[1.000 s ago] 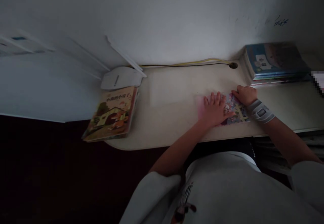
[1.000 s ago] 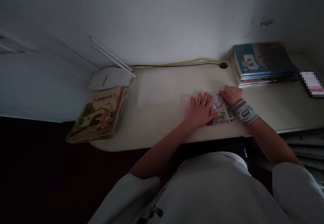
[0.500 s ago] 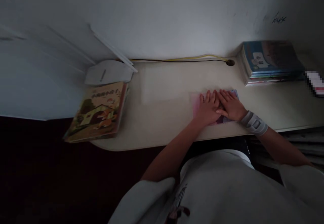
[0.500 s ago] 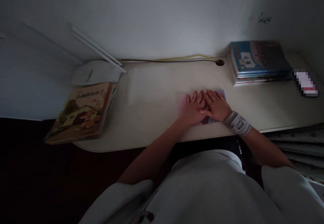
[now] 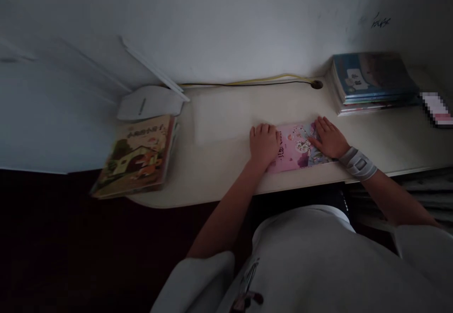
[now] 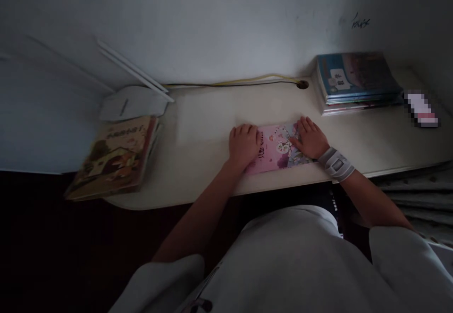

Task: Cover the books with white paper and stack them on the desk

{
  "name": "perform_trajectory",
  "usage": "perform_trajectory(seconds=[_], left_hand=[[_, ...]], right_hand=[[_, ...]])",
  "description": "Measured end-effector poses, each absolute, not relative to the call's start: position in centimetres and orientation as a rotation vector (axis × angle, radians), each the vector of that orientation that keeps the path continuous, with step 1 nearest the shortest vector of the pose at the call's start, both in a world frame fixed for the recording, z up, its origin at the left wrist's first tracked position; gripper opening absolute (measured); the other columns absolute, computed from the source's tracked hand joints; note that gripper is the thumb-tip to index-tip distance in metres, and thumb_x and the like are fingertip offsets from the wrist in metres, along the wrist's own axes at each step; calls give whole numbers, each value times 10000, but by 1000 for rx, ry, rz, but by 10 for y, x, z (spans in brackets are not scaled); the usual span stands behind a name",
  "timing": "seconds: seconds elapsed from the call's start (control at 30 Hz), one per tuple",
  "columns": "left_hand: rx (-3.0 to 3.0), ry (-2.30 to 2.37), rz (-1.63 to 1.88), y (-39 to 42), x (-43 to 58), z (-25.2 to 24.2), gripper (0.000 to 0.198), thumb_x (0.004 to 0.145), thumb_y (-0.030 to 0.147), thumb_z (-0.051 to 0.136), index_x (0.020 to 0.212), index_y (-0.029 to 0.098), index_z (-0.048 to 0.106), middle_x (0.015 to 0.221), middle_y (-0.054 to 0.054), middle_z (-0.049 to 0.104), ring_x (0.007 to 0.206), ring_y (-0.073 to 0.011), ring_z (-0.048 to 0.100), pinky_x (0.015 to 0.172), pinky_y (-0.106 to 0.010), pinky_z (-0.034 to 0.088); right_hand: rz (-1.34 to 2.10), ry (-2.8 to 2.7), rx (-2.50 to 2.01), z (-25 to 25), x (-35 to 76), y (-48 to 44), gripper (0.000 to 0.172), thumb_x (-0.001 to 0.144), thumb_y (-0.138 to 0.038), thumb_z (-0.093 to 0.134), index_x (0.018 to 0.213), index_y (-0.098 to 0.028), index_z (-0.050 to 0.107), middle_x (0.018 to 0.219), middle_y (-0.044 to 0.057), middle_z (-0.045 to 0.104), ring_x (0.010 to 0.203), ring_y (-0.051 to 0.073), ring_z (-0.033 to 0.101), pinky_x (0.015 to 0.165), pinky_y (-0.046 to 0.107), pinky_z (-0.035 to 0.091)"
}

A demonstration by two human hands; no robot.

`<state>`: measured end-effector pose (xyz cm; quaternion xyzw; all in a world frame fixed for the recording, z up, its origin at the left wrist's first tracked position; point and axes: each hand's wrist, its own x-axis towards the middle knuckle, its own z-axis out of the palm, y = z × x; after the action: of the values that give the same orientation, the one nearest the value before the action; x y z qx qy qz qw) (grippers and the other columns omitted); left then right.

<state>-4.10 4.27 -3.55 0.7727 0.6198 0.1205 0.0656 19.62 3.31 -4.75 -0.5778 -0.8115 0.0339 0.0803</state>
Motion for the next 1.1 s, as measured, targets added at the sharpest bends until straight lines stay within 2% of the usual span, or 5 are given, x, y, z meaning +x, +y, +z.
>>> perform_trajectory(seconds=[0.57,0.73,0.87,1.0,1.1], left_hand=[[2296,1766,112,98,-33,-12,420,908,442,399,793,145,673,827,-144,668,853,-267,627,761,-360,438],[2114,1582,131,106,-34,-10,474,825,497,528,478,174,520,553,-69,555,740,-240,611,695,-318,404],[2046,1456,304,100,-40,-8,495,849,509,450,472,192,407,482,5,430,574,-151,514,576,-258,353],[1893,1375,590,88,-46,-3,518,858,595,329,528,197,369,491,30,384,492,-101,408,487,-231,297],[1638,1287,874,83,-46,4,539,767,655,472,510,193,370,467,44,368,456,-79,367,451,-221,258]], right_hand=[[4,-2341,-1658,-57,194,32,676,909,-528,385,1353,-24,452,1428,223,425,1354,329,342,1089,474,309],[13,-2283,-1655,-62,194,32,712,902,-560,384,1354,-13,442,1439,246,394,1364,343,322,1094,470,308],[126,-2081,-1672,-60,195,27,812,875,-614,393,1386,16,356,1421,298,381,1301,358,415,1032,464,390],[381,-1748,-1658,-46,200,16,822,864,-649,388,1425,-61,267,982,179,672,836,277,665,715,397,519],[625,-1507,-1569,-29,205,10,779,852,-653,424,1374,-84,320,573,-14,566,487,168,539,490,290,432]])
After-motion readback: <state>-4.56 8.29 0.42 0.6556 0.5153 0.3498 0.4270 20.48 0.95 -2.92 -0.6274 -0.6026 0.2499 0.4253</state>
